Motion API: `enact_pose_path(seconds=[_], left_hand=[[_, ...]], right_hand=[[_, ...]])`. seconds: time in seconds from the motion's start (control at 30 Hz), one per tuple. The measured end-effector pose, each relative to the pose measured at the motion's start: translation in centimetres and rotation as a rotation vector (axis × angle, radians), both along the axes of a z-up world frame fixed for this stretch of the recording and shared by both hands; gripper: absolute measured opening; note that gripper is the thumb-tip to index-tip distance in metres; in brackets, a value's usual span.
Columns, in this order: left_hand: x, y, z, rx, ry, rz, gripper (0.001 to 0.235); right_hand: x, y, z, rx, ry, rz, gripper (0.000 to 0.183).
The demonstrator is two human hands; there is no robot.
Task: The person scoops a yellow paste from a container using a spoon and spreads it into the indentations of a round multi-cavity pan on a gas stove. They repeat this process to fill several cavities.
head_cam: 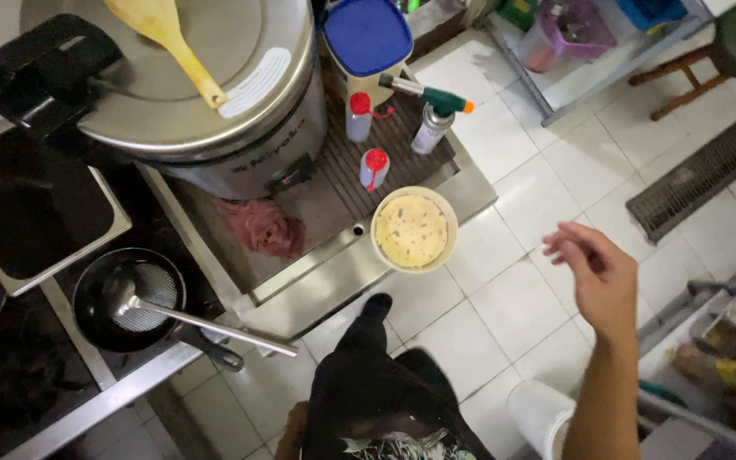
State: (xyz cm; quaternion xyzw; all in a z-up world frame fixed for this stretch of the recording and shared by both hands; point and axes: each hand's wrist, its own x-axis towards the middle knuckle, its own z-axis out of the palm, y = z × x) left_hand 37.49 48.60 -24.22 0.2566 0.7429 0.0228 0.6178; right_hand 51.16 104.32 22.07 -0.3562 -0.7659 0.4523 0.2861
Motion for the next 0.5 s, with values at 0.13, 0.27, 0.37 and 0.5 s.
enact_pose_path(seconds=[0.13, 0.27, 0.37, 0.5], left_hand=[[-0.6, 8.4, 0.6, -0.234, 0.174, 0.077, 0.036], [0.0, 11.8, 0.6, -0.035, 0.375, -0.330, 0.029], [3.2, 14.8, 3.4, -0.221, 0.431, 0.761, 0.035], [10.8, 21.6, 6.1, -0.274, 0.422, 0.894, 0.043]], right_hand=[[0.9, 8.5, 0.0, -0.125, -0.050, -0.088, 0.019], [-1.3, 17.9, -1.6, -0.147, -0.027, -0.011, 0.016], [-6.7, 25.0, -4.6, -0.113, -0.098, 0.085, 0.015], [-17.2, 32.5, -10.1, -0.094, -0.077, 0.420, 0.018]])
